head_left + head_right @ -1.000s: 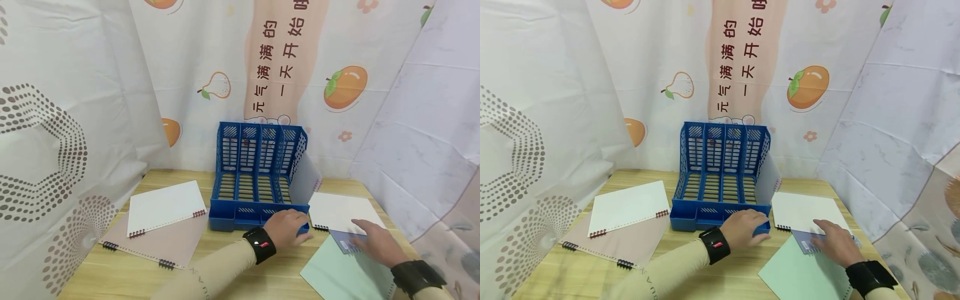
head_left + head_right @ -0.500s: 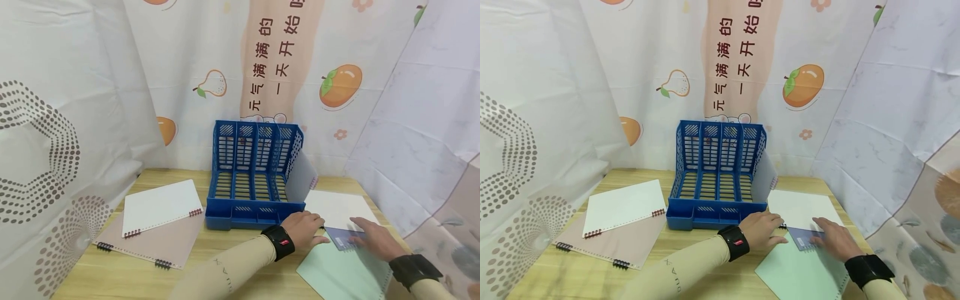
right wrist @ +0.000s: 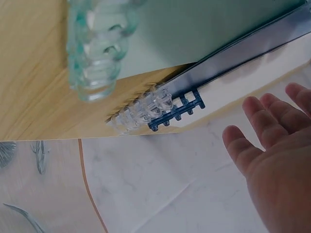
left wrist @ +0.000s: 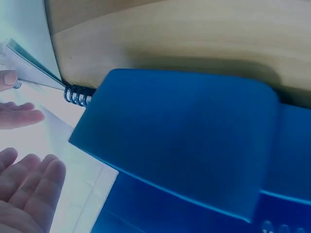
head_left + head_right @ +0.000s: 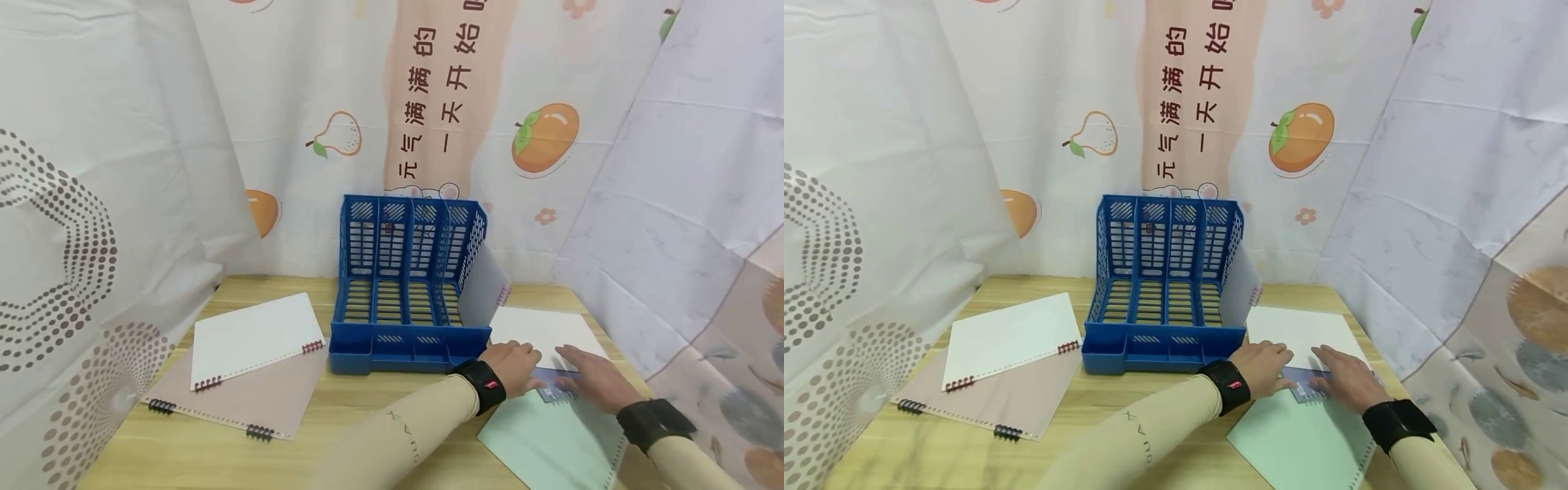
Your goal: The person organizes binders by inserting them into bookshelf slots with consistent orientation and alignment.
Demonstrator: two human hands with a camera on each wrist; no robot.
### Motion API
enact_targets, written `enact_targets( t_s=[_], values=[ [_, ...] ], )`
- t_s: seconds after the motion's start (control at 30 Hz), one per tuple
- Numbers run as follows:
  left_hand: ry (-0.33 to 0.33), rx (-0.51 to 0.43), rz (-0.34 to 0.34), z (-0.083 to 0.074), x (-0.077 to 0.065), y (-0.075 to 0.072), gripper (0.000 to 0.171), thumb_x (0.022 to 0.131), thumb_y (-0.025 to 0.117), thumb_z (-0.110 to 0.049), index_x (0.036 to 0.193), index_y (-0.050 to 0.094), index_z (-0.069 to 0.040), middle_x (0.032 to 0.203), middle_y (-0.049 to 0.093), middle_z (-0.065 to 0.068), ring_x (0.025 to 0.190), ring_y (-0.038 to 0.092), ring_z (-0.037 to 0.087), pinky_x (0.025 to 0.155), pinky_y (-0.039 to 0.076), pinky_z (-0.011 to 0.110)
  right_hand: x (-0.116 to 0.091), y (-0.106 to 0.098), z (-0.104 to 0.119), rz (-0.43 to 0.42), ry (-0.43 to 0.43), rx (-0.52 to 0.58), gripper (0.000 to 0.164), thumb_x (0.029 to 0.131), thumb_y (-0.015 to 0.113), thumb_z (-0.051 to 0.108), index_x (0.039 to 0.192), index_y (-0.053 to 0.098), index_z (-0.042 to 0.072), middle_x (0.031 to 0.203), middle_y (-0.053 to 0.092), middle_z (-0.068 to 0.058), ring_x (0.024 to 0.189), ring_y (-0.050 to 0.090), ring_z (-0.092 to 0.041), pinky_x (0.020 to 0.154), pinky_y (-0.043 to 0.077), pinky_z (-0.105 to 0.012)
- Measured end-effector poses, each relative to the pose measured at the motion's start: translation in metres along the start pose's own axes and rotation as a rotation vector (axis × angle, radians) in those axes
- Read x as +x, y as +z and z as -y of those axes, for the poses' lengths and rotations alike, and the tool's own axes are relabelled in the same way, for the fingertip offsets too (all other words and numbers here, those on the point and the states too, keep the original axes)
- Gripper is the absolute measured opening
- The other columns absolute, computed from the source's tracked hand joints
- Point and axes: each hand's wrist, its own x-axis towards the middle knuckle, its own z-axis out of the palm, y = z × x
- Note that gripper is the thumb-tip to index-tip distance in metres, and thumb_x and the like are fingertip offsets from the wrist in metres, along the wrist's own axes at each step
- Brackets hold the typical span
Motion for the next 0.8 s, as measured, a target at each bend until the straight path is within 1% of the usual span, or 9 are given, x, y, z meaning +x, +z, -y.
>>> enact_targets(
  t_s=[0.17,0.3,0.37,0.5,0.63,0.7,0.73,0.8],
  values=[
    [-0.046,0.05,0.045,-0.009,0.009,0.011,0.047,0.095,0.059,-0.064,0.129,0.064,-0.031,0.109,0.064,-0.014,0.095,0.061,0.004,0.082,0.052,0.019,-0.001,0.004,0.0,0.014,-0.001,-0.03,0.063,0.083,0.084,0.025,0.132,0.061,-0.009,0.132,0.06,-0.034,0.118,0.059,-0.052,0.096,0.046,-0.064],
    [-0.102,0.097,0.083,-0.013,0.018,0.023,0.048,0.093,0.061,-0.066,0.127,0.063,-0.032,0.11,0.063,-0.012,0.096,0.059,0.006,0.084,0.052,0.02,0.0,0.006,-0.001,0.031,0.022,-0.048,0.059,0.083,0.084,0.025,0.13,0.065,-0.004,0.125,0.067,-0.027,0.111,0.065,-0.048,0.091,0.05,-0.062],
    [-0.133,0.102,0.105,-0.014,0.021,0.028,0.048,0.091,0.063,-0.067,0.126,0.064,-0.034,0.11,0.063,-0.013,0.097,0.06,0.006,0.084,0.052,0.021,0.001,0.007,-0.002,0.041,0.028,-0.053,0.055,0.082,0.084,0.027,0.127,0.068,-0.001,0.12,0.071,-0.022,0.107,0.067,-0.046,0.089,0.052,-0.06],
    [-0.169,0.091,0.155,-0.018,0.024,0.034,0.046,0.089,0.065,-0.068,0.122,0.064,-0.036,0.108,0.066,-0.015,0.096,0.063,0.004,0.08,0.053,0.023,0.001,0.01,-0.003,0.038,0.021,-0.089,0.045,0.081,0.085,0.029,0.118,0.074,0.006,0.111,0.076,-0.014,0.1,0.072,-0.039,0.084,0.054,-0.057],
    [-0.18,0.062,0.187,-0.021,0.025,0.037,0.041,0.089,0.068,-0.065,0.118,0.066,-0.036,0.106,0.069,-0.017,0.094,0.065,0.004,0.078,0.053,0.025,0.002,0.01,-0.005,0.012,-0.001,-0.119,0.037,0.08,0.085,0.03,0.111,0.077,0.011,0.104,0.078,-0.006,0.093,0.075,-0.032,0.082,0.055,-0.054],
    [-0.174,0.05,0.191,-0.021,0.025,0.038,0.036,0.09,0.069,-0.062,0.115,0.068,-0.036,0.104,0.07,-0.017,0.093,0.064,0.004,0.078,0.052,0.025,0.003,0.01,-0.005,0.0,-0.015,-0.126,0.035,0.08,0.086,0.03,0.109,0.078,0.012,0.1,0.079,-0.004,0.089,0.075,-0.028,0.08,0.056,-0.052],
    [-0.169,0.044,0.189,-0.021,0.025,0.038,0.034,0.09,0.07,-0.06,0.114,0.069,-0.036,0.104,0.07,-0.018,0.093,0.063,0.004,0.079,0.052,0.025,0.003,0.01,-0.005,-0.005,-0.028,-0.131,0.033,0.079,0.086,0.03,0.107,0.079,0.013,0.097,0.079,-0.002,0.085,0.075,-0.025,0.079,0.056,-0.05],
    [-0.158,0.035,0.18,-0.02,0.025,0.039,0.025,0.093,0.071,-0.053,0.112,0.071,-0.036,0.103,0.07,-0.018,0.092,0.062,0.004,0.08,0.052,0.025,0.004,0.01,-0.004,-0.009,-0.047,-0.148,0.027,0.079,0.086,0.031,0.101,0.079,0.016,0.089,0.078,0.004,0.074,0.072,-0.014,0.075,0.056,-0.047]
  ],
)
